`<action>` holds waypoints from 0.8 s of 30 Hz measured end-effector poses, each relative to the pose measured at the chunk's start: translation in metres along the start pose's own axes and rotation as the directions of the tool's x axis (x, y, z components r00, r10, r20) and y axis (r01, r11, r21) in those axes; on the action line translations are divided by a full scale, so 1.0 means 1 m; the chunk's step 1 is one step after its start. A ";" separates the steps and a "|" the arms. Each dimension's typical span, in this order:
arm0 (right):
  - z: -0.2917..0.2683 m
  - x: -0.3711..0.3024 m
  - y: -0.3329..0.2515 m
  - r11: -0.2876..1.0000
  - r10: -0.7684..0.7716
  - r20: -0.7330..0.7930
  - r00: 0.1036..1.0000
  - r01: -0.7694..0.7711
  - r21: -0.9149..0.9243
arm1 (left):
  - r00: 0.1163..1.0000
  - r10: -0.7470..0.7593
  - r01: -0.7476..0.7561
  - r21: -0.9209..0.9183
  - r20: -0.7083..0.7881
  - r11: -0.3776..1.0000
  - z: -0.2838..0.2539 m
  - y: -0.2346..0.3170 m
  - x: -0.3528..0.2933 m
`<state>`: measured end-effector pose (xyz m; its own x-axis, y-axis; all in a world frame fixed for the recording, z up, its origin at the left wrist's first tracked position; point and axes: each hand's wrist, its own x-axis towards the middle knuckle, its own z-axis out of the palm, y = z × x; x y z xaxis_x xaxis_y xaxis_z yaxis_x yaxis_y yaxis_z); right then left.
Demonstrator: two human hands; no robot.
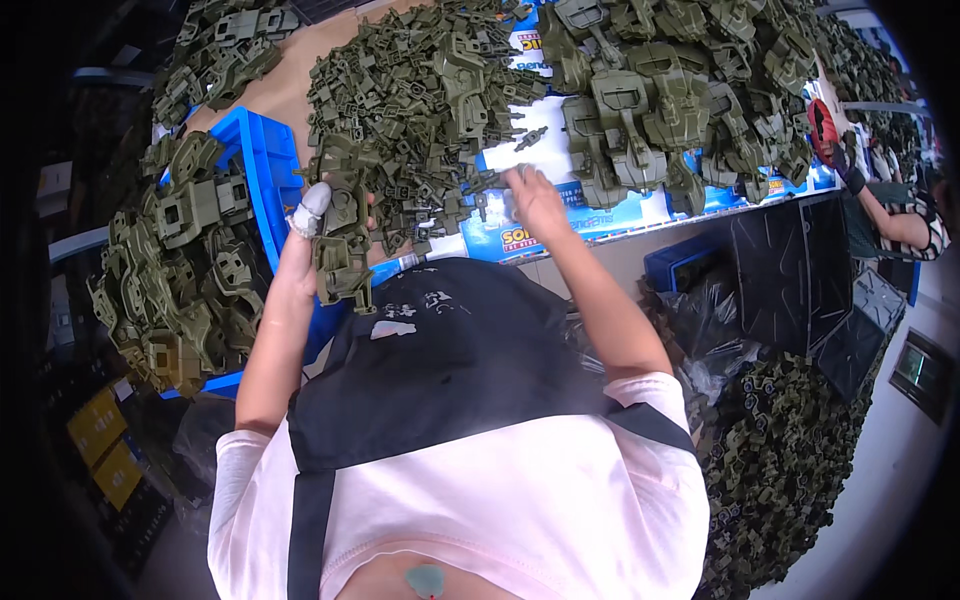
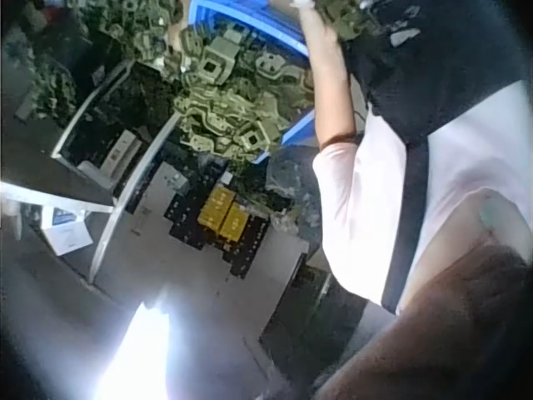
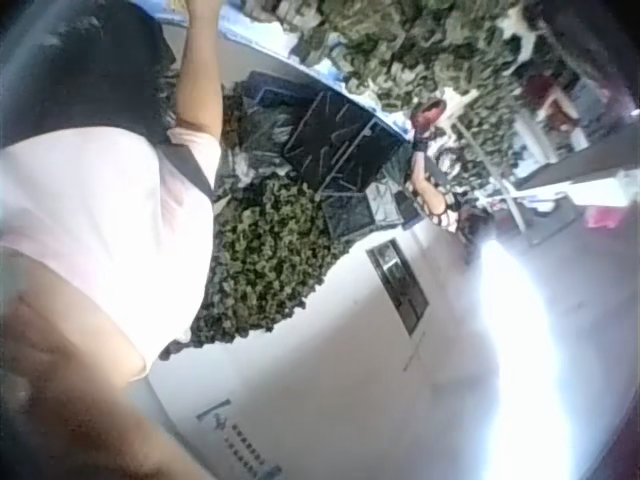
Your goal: The person repeatedly picks up green plastic components from a blue crate and a table, snaps them together by hand, and places the assembled units onto a growing pile on the table. The task involves continuous manual assembly of identical parts in a repetitive cycle.
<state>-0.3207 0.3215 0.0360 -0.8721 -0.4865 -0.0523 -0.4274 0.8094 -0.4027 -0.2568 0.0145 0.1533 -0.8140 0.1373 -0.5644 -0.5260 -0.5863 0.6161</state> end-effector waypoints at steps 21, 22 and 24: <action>-0.126 -0.045 -0.126 0.805 -0.400 0.250 0.882 0.207 0.556 | 0.972 -0.235 0.232 -0.127 -0.009 0.965 0.033 -0.041 -0.005; -0.125 -0.039 -0.130 0.828 -0.425 0.266 0.865 0.253 0.500 | 0.973 -0.231 0.229 -0.093 -0.011 0.969 0.040 -0.037 -0.007; -0.123 -0.032 -0.134 0.813 -0.464 0.280 0.840 0.278 0.512 | 0.977 -0.208 0.212 -0.101 0.051 0.972 0.048 -0.033 -0.011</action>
<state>-0.2647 0.2697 0.2044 -0.4679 -0.8765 -0.1132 -0.4677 0.3542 -0.8098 -0.2430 0.0707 0.1658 -0.6984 0.2964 -0.6514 -0.6589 -0.6216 0.4236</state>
